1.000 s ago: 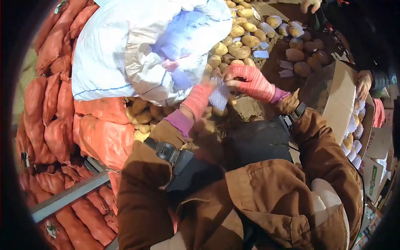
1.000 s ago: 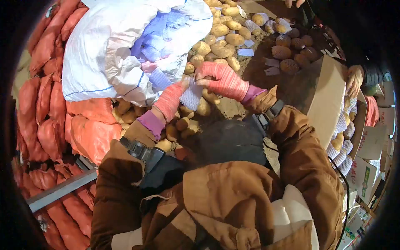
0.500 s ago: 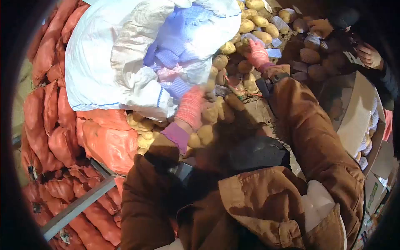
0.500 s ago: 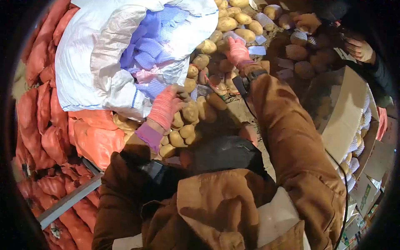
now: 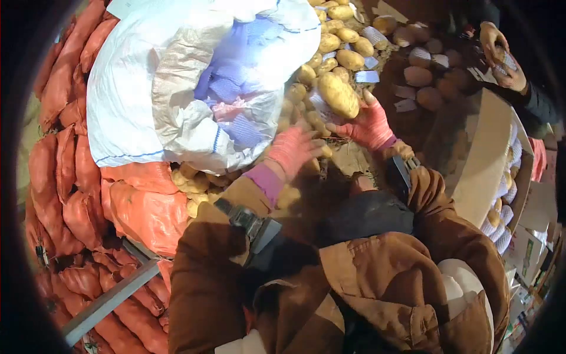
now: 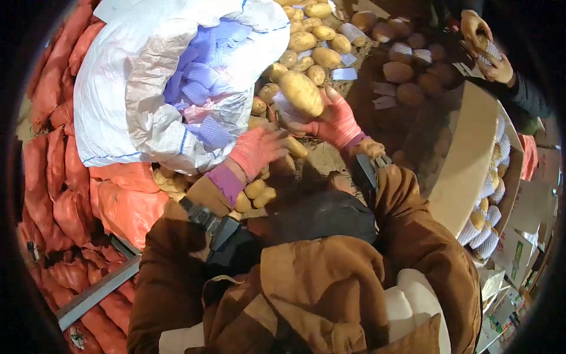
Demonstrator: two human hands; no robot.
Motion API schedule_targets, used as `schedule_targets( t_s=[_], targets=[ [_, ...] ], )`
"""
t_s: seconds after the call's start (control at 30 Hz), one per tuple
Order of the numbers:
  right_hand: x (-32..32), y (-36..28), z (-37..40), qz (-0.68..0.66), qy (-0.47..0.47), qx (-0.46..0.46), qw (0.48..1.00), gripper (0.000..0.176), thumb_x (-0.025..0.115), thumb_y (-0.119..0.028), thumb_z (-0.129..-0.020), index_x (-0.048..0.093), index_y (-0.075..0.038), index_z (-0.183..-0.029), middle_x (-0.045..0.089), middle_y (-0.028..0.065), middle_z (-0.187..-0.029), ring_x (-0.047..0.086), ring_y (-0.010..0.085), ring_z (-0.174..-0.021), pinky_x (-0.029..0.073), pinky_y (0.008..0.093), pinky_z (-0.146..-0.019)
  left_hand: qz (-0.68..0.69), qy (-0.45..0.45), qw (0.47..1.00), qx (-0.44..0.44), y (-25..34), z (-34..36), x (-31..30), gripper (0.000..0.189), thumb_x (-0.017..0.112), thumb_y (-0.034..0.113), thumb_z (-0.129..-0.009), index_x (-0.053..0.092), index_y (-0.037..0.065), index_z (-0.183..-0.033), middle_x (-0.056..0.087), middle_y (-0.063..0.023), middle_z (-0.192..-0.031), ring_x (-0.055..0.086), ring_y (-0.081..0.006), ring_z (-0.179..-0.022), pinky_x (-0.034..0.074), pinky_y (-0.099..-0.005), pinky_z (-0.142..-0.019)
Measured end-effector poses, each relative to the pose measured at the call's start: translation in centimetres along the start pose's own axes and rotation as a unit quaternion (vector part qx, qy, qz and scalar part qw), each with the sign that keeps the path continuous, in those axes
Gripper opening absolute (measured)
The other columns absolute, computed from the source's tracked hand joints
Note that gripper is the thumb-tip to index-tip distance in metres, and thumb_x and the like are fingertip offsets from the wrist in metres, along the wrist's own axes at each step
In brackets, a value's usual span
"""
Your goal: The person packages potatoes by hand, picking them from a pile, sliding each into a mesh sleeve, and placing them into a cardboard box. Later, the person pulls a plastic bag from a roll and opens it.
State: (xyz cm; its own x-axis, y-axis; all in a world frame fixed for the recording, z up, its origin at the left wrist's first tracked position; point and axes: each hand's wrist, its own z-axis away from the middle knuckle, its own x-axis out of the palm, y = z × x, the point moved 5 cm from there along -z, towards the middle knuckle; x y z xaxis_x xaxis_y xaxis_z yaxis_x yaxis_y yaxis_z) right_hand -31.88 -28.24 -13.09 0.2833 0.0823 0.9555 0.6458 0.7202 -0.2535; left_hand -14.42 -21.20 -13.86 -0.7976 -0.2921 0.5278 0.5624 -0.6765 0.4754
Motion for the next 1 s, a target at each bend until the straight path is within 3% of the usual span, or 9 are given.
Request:
schedule_targets(
  t_s=[0.2,0.27,0.37,0.43,0.67,0.77,0.83,0.93,1.0],
  targets=[
    [5.3,0.5,5.2,0.135,-0.073,-0.011,0.988,0.051,0.064,-0.021,-0.091,0.049,-0.01,-0.138,0.052,0.0114,-0.139,0.054,0.0237,-0.124,0.053,0.0397,-0.091,-0.058,-0.174,0.965,0.187,0.9,2.3,4.7,0.04,0.044,0.019,-0.102,0.045,-0.002,-0.136,0.054,-0.0137,-0.132,0.052,-0.0273,-0.122,0.042,-0.0419,-0.105],
    [7.5,-2.0,8.0,0.661,-0.078,-0.286,0.69,0.054,0.067,0.005,-0.079,0.055,-0.007,-0.129,0.043,0.0172,-0.145,0.053,0.0281,-0.125,0.051,0.0401,-0.094,-0.337,-0.136,0.853,0.374,3.6,7.6,8.1,0.032,0.052,0.007,-0.094,0.052,-0.002,-0.125,0.057,-0.0133,-0.122,0.057,-0.0241,-0.112,0.048,-0.037,-0.097],
    [12.6,-4.5,12.8,0.791,0.231,-0.13,0.552,0.082,0.074,-0.033,-0.07,0.044,-0.001,-0.14,0.063,0.0247,-0.118,0.063,0.0342,-0.107,0.051,0.0402,-0.09,-0.516,0.012,0.72,0.464,4.1,12.9,12.1,0.016,0.056,0.0,-0.09,0.055,0.0,-0.106,0.057,-0.0081,-0.109,0.059,-0.0188,-0.1,0.05,-0.0337,-0.088],
    [13.3,-5.8,16.3,0.813,0.241,-0.252,0.467,0.081,0.074,-0.032,-0.07,0.045,-0.001,-0.139,0.06,0.0249,-0.122,0.059,0.0359,-0.114,0.048,0.0406,-0.095,-0.454,-0.216,0.772,0.388,0.2,15.0,16.3,0.01,0.055,-0.002,-0.089,0.051,0.004,-0.096,0.056,-0.0053,-0.103,0.057,-0.0153,-0.095,0.048,-0.0309,-0.086],
    [12.1,-11.1,41.3,0.685,0.409,-0.447,0.404,0.067,0.073,-0.007,-0.069,0.053,-0.005,-0.132,0.06,0.0173,-0.12,0.059,0.0302,-0.112,0.047,0.036,-0.1,-0.469,-0.074,0.775,0.418,3.3,16.5,13.3,0.019,0.058,0.003,-0.091,0.059,0.0,-0.109,0.06,-0.0072,-0.108,0.059,-0.0168,-0.1,0.049,-0.0299,-0.089],
    [11.1,-12.1,51.7,0.732,0.506,-0.435,0.139,0.062,0.066,-0.004,-0.071,0.051,-0.001,-0.131,0.053,0.0213,-0.129,0.054,0.0364,-0.118,0.043,0.0394,-0.103,-0.455,-0.059,0.794,0.4,4.4,15.6,11.7,0.02,0.057,0.006,-0.092,0.059,-0.002,-0.11,0.059,-0.0086,-0.107,0.06,-0.018,-0.099,0.052,-0.0292,-0.086],
    [6.7,-10.2,55.5,0.746,0.568,-0.336,0.092,0.066,0.064,-0.006,-0.078,0.042,-0.007,-0.14,0.043,0.021,-0.142,0.047,0.043,-0.124,0.041,0.0438,-0.105,-0.583,-0.096,0.628,0.506,4.1,17.1,12.4,0.022,0.058,0.009,-0.092,0.059,-0.003,-0.11,0.059,-0.0095,-0.106,0.06,-0.0174,-0.097,0.053,-0.0298,-0.084],
    [-0.7,-9.4,57.0,0.821,0.56,-0.068,0.088,0.057,0.052,-0.001,-0.081,0.051,-0.012,-0.137,0.049,0.0215,-0.138,0.048,0.0407,-0.125,0.04,0.0441,-0.107,-0.465,-0.055,0.787,0.403,3.7,16.8,12.1,0.024,0.056,0.016,-0.092,0.062,-0.002,-0.107,0.061,-0.0103,-0.103,0.059,-0.0183,-0.096,0.05,-0.0324,-0.085],
    [-1.8,-13.7,57.3,0.835,0.497,-0.171,0.165,0.052,0.055,0.0,-0.078,0.059,-0.011,-0.129,0.052,0.0182,-0.137,0.05,0.0378,-0.125,0.041,0.0421,-0.106,-0.564,-0.106,0.624,0.531,4.6,19.6,13.2,0.025,0.053,0.015,-0.093,0.062,-0.005,-0.106,0.063,-0.0119,-0.104,0.06,-0.0235,-0.099,0.049,-0.0338,-0.085]
  ],
)
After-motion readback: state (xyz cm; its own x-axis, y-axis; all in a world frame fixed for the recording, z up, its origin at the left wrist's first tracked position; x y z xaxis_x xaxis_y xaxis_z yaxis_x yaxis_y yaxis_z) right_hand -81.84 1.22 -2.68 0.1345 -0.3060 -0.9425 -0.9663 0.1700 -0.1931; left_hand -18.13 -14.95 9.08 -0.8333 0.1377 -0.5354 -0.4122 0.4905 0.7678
